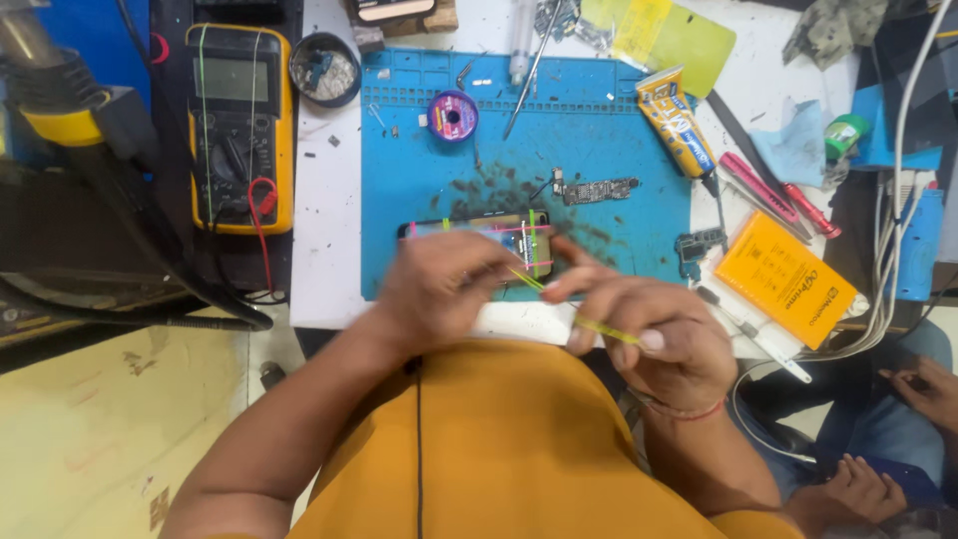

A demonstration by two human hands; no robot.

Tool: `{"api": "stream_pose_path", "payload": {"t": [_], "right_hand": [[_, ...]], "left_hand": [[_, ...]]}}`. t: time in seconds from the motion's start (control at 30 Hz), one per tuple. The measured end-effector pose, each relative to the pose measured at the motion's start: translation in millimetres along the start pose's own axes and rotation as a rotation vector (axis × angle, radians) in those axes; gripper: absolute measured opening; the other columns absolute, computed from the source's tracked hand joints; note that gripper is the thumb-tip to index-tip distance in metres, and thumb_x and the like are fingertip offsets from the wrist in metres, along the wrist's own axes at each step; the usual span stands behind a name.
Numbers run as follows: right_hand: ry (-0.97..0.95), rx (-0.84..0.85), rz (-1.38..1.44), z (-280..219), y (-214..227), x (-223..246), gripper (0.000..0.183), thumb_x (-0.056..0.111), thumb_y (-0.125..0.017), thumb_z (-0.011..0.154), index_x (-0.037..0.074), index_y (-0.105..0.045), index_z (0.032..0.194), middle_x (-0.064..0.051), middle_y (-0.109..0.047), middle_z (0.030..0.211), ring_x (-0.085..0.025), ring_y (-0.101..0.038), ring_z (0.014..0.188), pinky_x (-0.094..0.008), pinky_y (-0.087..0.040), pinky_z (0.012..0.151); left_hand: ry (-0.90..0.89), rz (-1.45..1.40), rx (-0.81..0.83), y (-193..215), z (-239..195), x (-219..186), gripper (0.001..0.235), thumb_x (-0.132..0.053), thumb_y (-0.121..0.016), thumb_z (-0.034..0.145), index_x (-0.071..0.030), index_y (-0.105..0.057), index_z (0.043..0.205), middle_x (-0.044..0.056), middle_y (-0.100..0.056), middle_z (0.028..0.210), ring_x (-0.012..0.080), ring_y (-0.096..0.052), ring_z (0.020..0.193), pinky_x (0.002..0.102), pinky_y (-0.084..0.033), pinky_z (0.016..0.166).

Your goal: The person handles a smartphone secured with rubber bands, using a multimeter to test its electrical connections. They then remove the rubber bands, inspect the device, and reapply the bands to hold the phone together.

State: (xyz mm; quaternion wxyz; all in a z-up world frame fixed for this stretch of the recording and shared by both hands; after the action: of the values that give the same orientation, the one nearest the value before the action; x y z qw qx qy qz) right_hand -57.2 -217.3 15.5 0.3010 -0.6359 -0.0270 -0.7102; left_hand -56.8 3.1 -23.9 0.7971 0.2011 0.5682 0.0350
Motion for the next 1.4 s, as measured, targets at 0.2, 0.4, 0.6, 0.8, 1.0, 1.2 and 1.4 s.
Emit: {"api": "stream_pose_path", "payload": {"t": [0.2, 0.4, 0.6, 0.8, 1.0, 1.2, 1.4], "right_hand": [[0.169, -0.329, -0.097, -35.7, -2.3, -36.4, 0.026, -0.012, -0.064, 0.100, 0.007, -0.079, 0.109, -0.009, -0.078, 0.114, -0.023, -0.062, 0.115, -0.052, -0.028, 0.127], [0.137, -0.392, -0.141, -39.4, -2.4, -44.1, 0.035, 0.008, -0.078, 0.091, 0.010, -0.068, 0.124, -0.012, -0.071, 0.126, -0.023, -0.068, 0.114, -0.059, -0.032, 0.126], [0.111, -0.290, -0.352, -17.9, 8.1, -44.5, 0.100, 0.027, -0.089, 0.087, 0.003, -0.030, 0.165, -0.015, -0.036, 0.170, -0.025, -0.045, 0.154, -0.049, -0.036, 0.133], [0.014, -0.086, -0.837, 0.2, 22.7, -39.3, 0.109, 0.022, -0.092, 0.079, 0.003, -0.024, 0.162, -0.022, -0.039, 0.161, -0.030, -0.059, 0.137, -0.039, -0.053, 0.109], [-0.311, 0.063, -1.035, 23.0, 16.1, -28.0, 0.058, 0.022, -0.090, 0.080, 0.009, -0.069, 0.133, -0.017, -0.077, 0.104, -0.023, -0.077, 0.083, -0.032, -0.059, 0.072], [-0.549, 0.228, -0.931, 27.8, 17.0, -12.5, 0.036, 0.028, -0.089, 0.079, 0.006, -0.083, 0.108, -0.018, -0.075, 0.088, -0.034, -0.065, 0.075, -0.039, -0.053, 0.064], [-0.141, 0.443, -0.769, 0.6, 6.3, 8.6, 0.030, 0.020, -0.051, 0.106, 0.013, -0.072, 0.087, -0.006, -0.070, 0.082, -0.027, -0.068, 0.093, -0.048, -0.044, 0.102]], "left_hand": [[0.034, -0.232, 0.129, -30.7, -11.8, -2.3, 0.004, -0.007, -0.072, 0.092, -0.005, -0.074, 0.096, 0.010, -0.074, 0.087, 0.0243, -0.071, 0.077, 0.033, -0.054, 0.067], [0.273, -0.490, 0.202, -38.4, -11.1, -0.7, 0.012, -0.010, -0.067, 0.099, 0.000, -0.072, 0.097, 0.007, -0.076, 0.090, 0.0221, -0.071, 0.082, 0.031, -0.055, 0.071], [-0.195, 0.570, 0.009, -2.7, -8.0, 7.3, 0.075, -0.048, -0.076, 0.078, -0.001, -0.058, 0.133, 0.017, -0.067, 0.127, 0.0350, -0.060, 0.120, 0.066, -0.025, 0.109], [-0.114, 0.604, 0.228, 10.6, -10.7, 32.4, 0.080, -0.050, -0.079, 0.081, -0.003, -0.051, 0.140, 0.011, -0.065, 0.122, 0.0292, -0.060, 0.122, 0.075, -0.008, 0.116], [-0.452, 0.719, 0.225, 10.3, -5.0, 20.1, 0.069, -0.018, -0.084, 0.087, 0.001, -0.057, 0.147, 0.007, -0.062, 0.123, 0.0220, -0.064, 0.112, 0.041, -0.047, 0.099], [-0.395, 0.504, 0.158, 23.5, 7.2, -4.0, 0.078, -0.023, -0.090, 0.064, -0.006, -0.063, 0.136, 0.009, -0.060, 0.118, 0.0277, -0.062, 0.107, 0.042, -0.049, 0.091], [-0.089, 0.164, -0.171, 35.2, 21.6, 1.8, 0.074, -0.019, -0.091, 0.070, -0.002, -0.059, 0.135, 0.013, -0.059, 0.121, 0.0239, -0.065, 0.108, 0.036, -0.057, 0.094]]}}
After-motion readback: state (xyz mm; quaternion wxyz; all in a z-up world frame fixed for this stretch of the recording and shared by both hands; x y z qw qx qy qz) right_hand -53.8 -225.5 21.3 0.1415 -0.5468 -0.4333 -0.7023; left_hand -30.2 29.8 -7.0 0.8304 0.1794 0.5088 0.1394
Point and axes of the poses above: each hand's wrist, its own z-axis towards the middle knuckle, its own y-axis out of the back of the hand, x = y × z, the point moved 1 cm from there along z, towards the middle knuckle
